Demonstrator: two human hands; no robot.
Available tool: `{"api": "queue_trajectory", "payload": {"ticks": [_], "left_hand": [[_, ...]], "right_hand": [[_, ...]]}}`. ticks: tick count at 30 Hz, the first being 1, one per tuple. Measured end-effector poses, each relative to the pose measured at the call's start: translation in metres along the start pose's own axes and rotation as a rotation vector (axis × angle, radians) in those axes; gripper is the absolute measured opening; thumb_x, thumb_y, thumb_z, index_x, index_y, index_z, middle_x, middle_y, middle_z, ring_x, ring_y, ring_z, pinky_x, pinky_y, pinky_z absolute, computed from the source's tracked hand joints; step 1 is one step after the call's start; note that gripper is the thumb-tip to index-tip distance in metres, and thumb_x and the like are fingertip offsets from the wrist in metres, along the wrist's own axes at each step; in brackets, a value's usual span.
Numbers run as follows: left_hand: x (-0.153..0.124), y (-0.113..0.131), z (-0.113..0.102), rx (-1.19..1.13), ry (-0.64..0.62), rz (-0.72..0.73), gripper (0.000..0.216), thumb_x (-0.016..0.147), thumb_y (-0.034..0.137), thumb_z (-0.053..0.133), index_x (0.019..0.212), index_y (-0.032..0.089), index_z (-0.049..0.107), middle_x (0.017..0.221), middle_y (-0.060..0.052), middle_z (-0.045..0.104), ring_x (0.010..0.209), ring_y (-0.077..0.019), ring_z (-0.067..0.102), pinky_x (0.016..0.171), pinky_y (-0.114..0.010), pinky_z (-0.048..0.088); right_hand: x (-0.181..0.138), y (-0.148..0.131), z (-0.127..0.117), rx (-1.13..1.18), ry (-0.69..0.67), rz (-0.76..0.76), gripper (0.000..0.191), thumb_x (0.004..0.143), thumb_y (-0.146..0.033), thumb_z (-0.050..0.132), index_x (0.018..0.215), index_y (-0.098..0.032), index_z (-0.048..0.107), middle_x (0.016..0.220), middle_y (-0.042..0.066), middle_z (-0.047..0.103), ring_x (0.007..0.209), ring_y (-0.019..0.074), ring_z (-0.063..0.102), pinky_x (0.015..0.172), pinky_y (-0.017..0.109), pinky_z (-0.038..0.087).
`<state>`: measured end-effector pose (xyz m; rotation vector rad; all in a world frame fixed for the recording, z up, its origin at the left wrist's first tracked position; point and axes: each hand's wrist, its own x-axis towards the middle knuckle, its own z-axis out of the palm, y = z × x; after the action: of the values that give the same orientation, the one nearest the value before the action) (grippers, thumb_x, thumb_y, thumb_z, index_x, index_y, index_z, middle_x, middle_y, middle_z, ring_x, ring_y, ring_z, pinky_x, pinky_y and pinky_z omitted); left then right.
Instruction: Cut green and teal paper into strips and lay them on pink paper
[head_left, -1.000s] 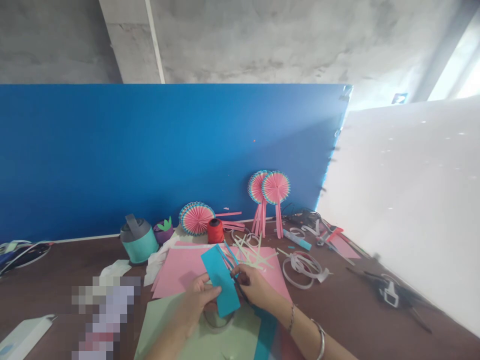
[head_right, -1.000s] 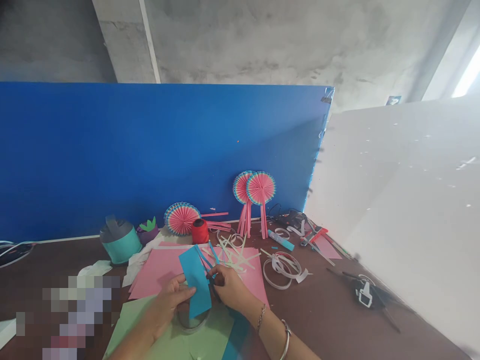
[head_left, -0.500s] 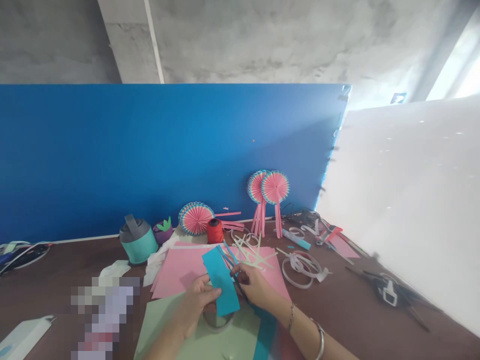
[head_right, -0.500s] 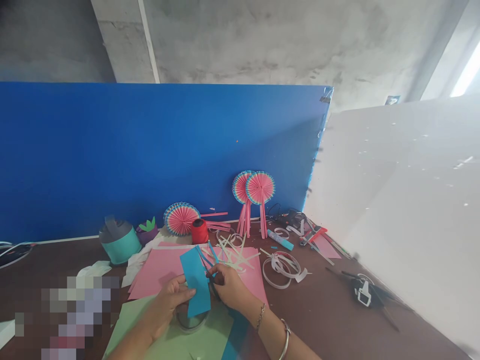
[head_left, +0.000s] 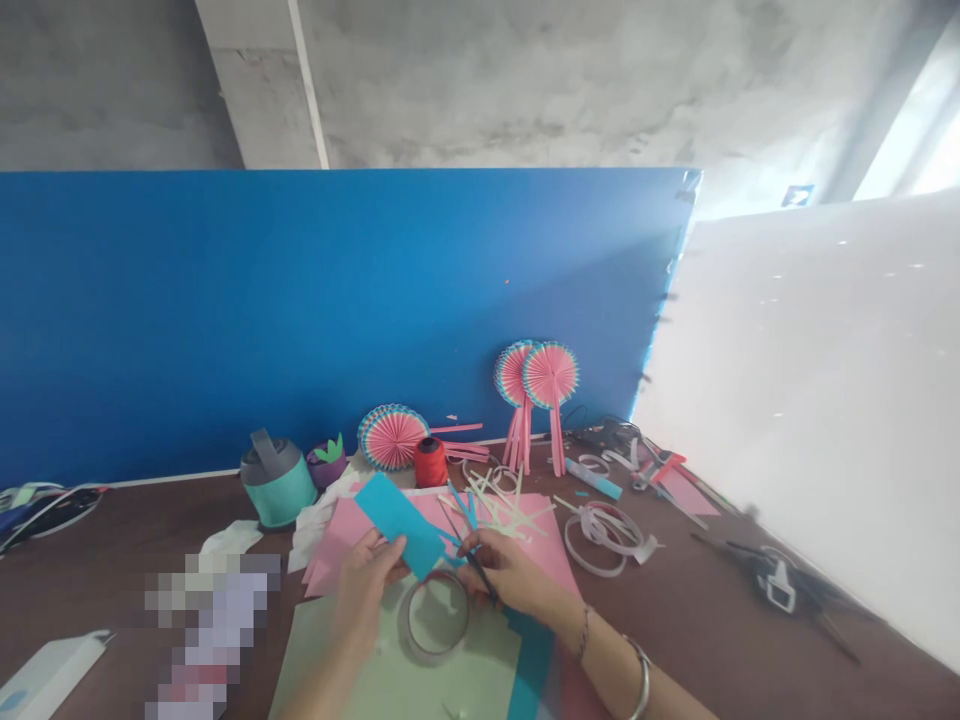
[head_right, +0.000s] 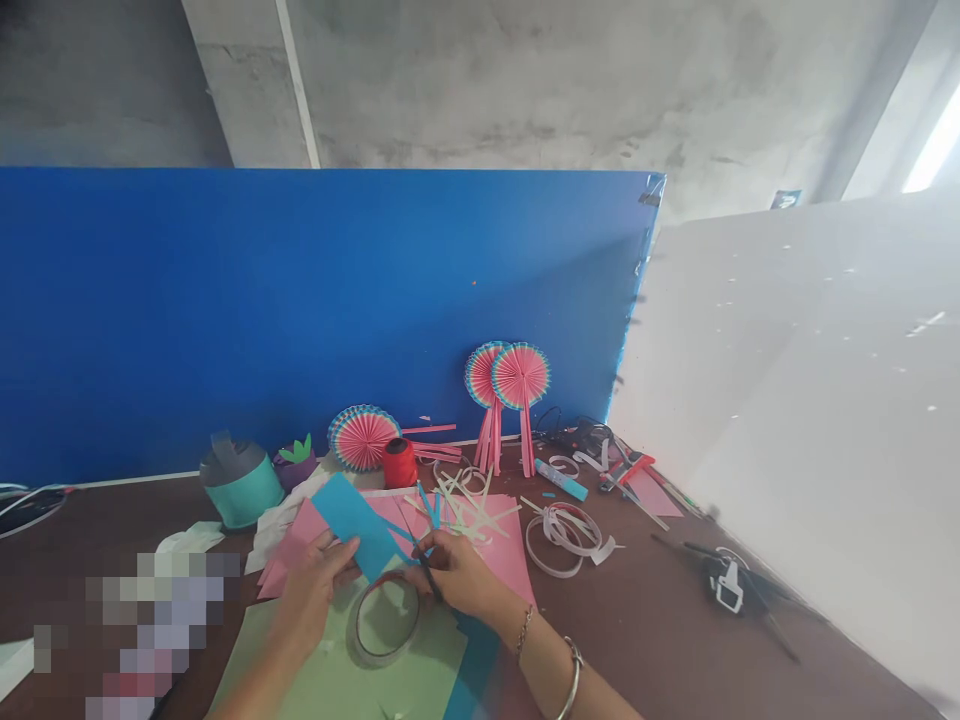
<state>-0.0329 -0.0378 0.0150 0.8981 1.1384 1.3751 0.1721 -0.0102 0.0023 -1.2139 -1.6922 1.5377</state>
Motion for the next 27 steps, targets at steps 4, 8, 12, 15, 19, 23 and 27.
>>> {"api": "queue_trajectory", "payload": {"ticks": [4, 8, 12, 15, 19, 23, 27], "left_hand": [[0.0019, 0.0049, -0.0037, -0.022, 0.118, 0.049, 0.046, 0.059, 0.047, 0.083, 0.089, 0.017, 0.066, 0.080, -0.007, 0.077, 0.076, -0.0247, 0.073, 0.069, -0.033, 0.055], [0.0018, 0.0051, -0.0030, -0.011, 0.129, 0.048, 0.046, 0.059, 0.048, 0.083, 0.088, 0.017, 0.064, 0.077, -0.005, 0.076, 0.074, -0.0229, 0.072, 0.068, -0.031, 0.054], [0.0001, 0.0051, -0.0002, -0.004, 0.126, 0.035, 0.046, 0.059, 0.047, 0.083, 0.089, 0.018, 0.064, 0.077, -0.005, 0.076, 0.072, -0.0221, 0.071, 0.066, -0.030, 0.053], [-0.0024, 0.0064, 0.0018, 0.007, 0.115, 0.029, 0.044, 0.060, 0.048, 0.082, 0.087, 0.018, 0.065, 0.077, -0.005, 0.076, 0.073, -0.0218, 0.071, 0.066, -0.029, 0.053], [-0.0033, 0.0049, 0.0026, 0.008, 0.108, 0.019, 0.043, 0.061, 0.048, 0.082, 0.088, 0.019, 0.065, 0.078, -0.004, 0.076, 0.074, -0.0220, 0.072, 0.068, -0.030, 0.053], [-0.0009, 0.0005, 0.0009, 0.008, 0.114, 0.018, 0.045, 0.060, 0.048, 0.082, 0.089, 0.019, 0.064, 0.075, -0.003, 0.075, 0.070, -0.0208, 0.071, 0.068, -0.031, 0.054], [-0.0006, 0.0010, 0.0004, 0.003, 0.102, 0.013, 0.045, 0.061, 0.047, 0.082, 0.091, 0.019, 0.064, 0.076, -0.004, 0.076, 0.073, -0.0217, 0.071, 0.069, -0.031, 0.054]], "right_hand": [[-0.0011, 0.0015, 0.0008, -0.024, -0.087, 0.009, 0.027, 0.072, -0.027, 0.073, 0.093, -0.018, 0.059, 0.055, -0.008, 0.053, 0.047, 0.0096, 0.050, 0.042, 0.019, 0.032], [0.0000, 0.0053, 0.0025, -0.028, -0.112, -0.016, 0.028, 0.068, -0.026, 0.077, 0.088, -0.017, 0.060, 0.051, -0.009, 0.050, 0.046, 0.0081, 0.045, 0.044, 0.019, 0.030], [0.0008, 0.0077, 0.0040, -0.014, -0.116, -0.028, 0.026, 0.068, -0.026, 0.075, 0.088, -0.018, 0.059, 0.050, -0.010, 0.049, 0.045, 0.0082, 0.045, 0.044, 0.019, 0.030], [0.0006, 0.0077, 0.0039, -0.026, -0.110, -0.038, 0.023, 0.069, -0.025, 0.073, 0.086, -0.018, 0.060, 0.050, -0.010, 0.048, 0.044, 0.0075, 0.044, 0.044, 0.019, 0.031], [0.0005, 0.0082, 0.0035, -0.038, -0.106, -0.038, 0.021, 0.071, -0.026, 0.072, 0.086, -0.018, 0.061, 0.050, -0.009, 0.050, 0.044, 0.0078, 0.045, 0.044, 0.019, 0.032], [0.0005, 0.0081, 0.0037, -0.030, -0.100, -0.017, 0.021, 0.070, -0.025, 0.072, 0.087, -0.019, 0.060, 0.050, -0.010, 0.050, 0.042, 0.0077, 0.045, 0.043, 0.019, 0.032], [-0.0004, 0.0050, 0.0038, -0.037, -0.099, -0.016, 0.020, 0.071, -0.023, 0.072, 0.086, -0.018, 0.060, 0.050, -0.010, 0.049, 0.042, 0.0079, 0.045, 0.043, 0.019, 0.033]]}}
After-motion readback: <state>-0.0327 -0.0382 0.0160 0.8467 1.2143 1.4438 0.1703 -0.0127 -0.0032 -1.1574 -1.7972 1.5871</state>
